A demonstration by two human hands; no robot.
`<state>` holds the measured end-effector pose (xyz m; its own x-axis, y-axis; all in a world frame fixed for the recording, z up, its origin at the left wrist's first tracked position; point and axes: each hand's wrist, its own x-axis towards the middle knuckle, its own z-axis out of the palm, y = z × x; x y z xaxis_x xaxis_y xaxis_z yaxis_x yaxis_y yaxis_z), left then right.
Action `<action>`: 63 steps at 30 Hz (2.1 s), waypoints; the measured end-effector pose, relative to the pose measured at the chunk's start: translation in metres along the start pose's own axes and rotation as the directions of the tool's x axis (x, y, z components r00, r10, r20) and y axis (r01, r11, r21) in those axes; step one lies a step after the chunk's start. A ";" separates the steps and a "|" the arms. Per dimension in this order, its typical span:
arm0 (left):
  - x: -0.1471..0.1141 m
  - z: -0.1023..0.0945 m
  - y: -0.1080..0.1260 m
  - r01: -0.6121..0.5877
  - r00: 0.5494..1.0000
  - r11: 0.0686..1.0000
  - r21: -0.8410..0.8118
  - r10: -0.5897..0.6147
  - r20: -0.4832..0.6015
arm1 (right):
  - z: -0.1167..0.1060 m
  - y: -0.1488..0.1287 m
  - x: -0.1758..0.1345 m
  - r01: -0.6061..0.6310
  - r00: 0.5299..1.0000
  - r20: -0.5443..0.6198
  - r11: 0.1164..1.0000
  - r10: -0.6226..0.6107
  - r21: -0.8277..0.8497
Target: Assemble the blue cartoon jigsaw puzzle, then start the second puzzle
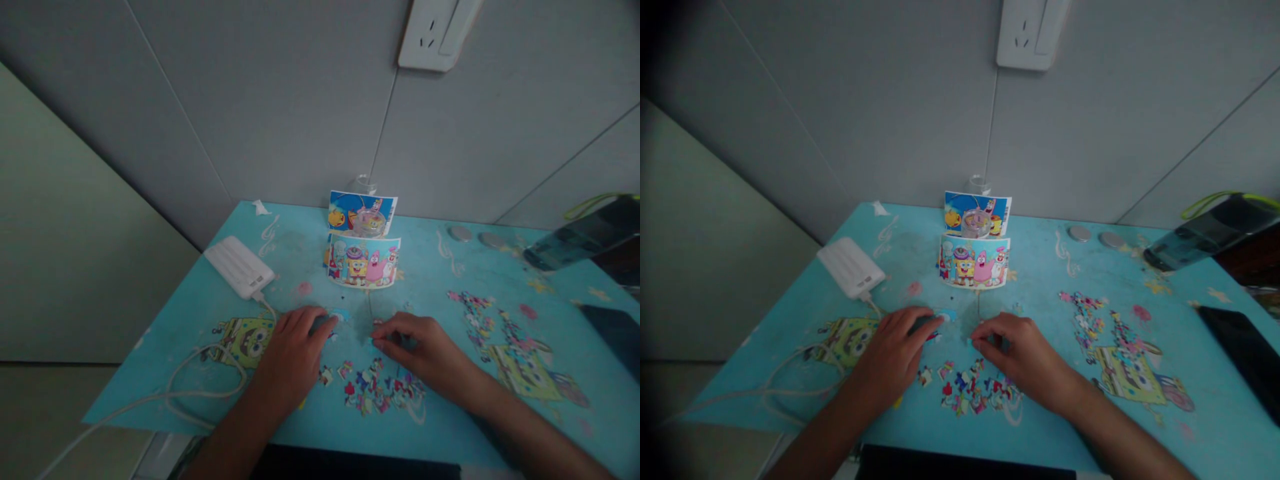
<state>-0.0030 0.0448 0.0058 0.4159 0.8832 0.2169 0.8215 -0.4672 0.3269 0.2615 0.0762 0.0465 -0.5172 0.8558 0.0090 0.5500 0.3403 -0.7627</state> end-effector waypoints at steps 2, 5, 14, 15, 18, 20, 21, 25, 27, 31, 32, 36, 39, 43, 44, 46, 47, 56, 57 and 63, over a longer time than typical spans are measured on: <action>0.000 -0.001 0.000 -0.002 1.000 1.000 0.001 0.002 -0.002 | 0.003 -0.004 -0.002 0.043 0.998 0.054 0.999 -0.042 -0.018; 0.001 -0.001 0.000 -0.006 1.000 1.000 0.006 0.006 -0.006 | 0.006 -0.006 -0.002 0.100 0.993 0.071 0.991 -0.094 -0.084; 0.000 0.000 -0.001 -0.011 1.000 1.000 0.016 0.011 0.005 | -0.020 0.019 0.001 0.013 0.990 -0.129 0.955 -0.054 -0.297; 0.000 0.000 -0.001 -0.010 1.000 1.000 0.019 0.010 0.006 | -0.023 0.020 0.001 -0.005 0.990 -0.138 0.950 -0.041 -0.314; 0.000 0.000 -0.001 -0.008 1.000 1.000 0.022 0.007 0.017 | -0.028 0.023 0.001 -0.030 0.987 -0.158 0.938 -0.027 -0.346; 0.000 0.000 -0.002 -0.010 1.000 1.000 0.022 0.010 0.014 | -0.030 0.024 0.002 -0.028 0.985 -0.169 0.934 -0.035 -0.357; 0.000 0.000 -0.002 -0.013 1.000 1.000 0.022 0.013 0.009 | -0.031 0.024 0.002 -0.029 0.982 -0.183 0.932 -0.041 -0.362; -0.001 0.001 -0.003 -0.023 1.000 0.999 0.025 0.023 -0.005 | -0.045 0.029 -0.001 -0.098 0.949 -0.315 0.923 -0.026 -0.373; -0.001 0.001 -0.003 -0.025 1.000 0.999 0.030 0.025 -0.003 | -0.056 0.035 -0.005 -0.174 0.909 -0.416 0.911 0.002 -0.374; -0.001 0.003 -0.005 -0.033 0.999 0.999 0.037 0.033 -0.006 | -0.071 0.050 -0.015 -0.292 0.845 -0.532 0.885 0.061 -0.363; -0.001 0.004 -0.006 -0.034 0.999 0.999 0.037 0.034 -0.006 | -0.072 0.053 -0.016 -0.296 0.849 -0.523 0.886 0.074 -0.356; -0.002 0.007 -0.010 -0.046 0.999 0.998 0.045 0.046 -0.005 | -0.068 0.057 -0.016 -0.239 0.927 -0.361 0.901 0.101 -0.362; -0.003 0.008 -0.011 -0.049 0.999 0.997 0.051 0.050 -0.009 | -0.062 0.055 -0.013 -0.206 0.956 -0.275 0.905 0.105 -0.371; -0.002 0.007 -0.010 -0.046 0.999 0.998 0.050 0.046 -0.012 | -0.058 0.055 -0.013 -0.178 0.963 -0.255 0.916 0.087 -0.358; -0.002 0.006 -0.009 -0.048 0.999 0.998 0.048 0.048 -0.016 | -0.057 0.055 -0.013 -0.173 0.964 -0.254 0.918 0.083 -0.356; -0.003 0.006 -0.010 -0.053 0.998 0.997 0.047 0.054 -0.024 | -0.053 0.054 -0.014 -0.164 0.967 -0.241 0.919 0.079 -0.357; -0.003 0.006 -0.010 -0.055 0.998 0.997 0.049 0.056 -0.023 | -0.051 0.053 -0.014 -0.160 0.970 -0.232 0.918 0.077 -0.362; -0.003 0.009 -0.010 -0.051 0.999 0.997 0.064 0.052 -0.015 | -0.033 0.055 -0.010 -0.217 0.958 -0.261 0.897 0.120 -0.384; -0.003 0.008 -0.010 -0.052 0.998 0.997 0.061 0.053 -0.016 | -0.033 0.055 -0.010 -0.206 0.960 -0.257 0.896 0.108 -0.393; -0.001 0.003 -0.006 -0.043 0.999 0.998 0.046 0.044 -0.007 | -0.036 0.052 -0.009 -0.061 0.985 -0.170 0.852 -0.034 -0.520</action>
<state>-0.0071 0.0467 0.0005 0.4487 0.8615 0.2376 0.8197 -0.5027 0.2747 0.3185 0.0997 0.0303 -0.4163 0.8976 0.1451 0.8410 0.4407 -0.3139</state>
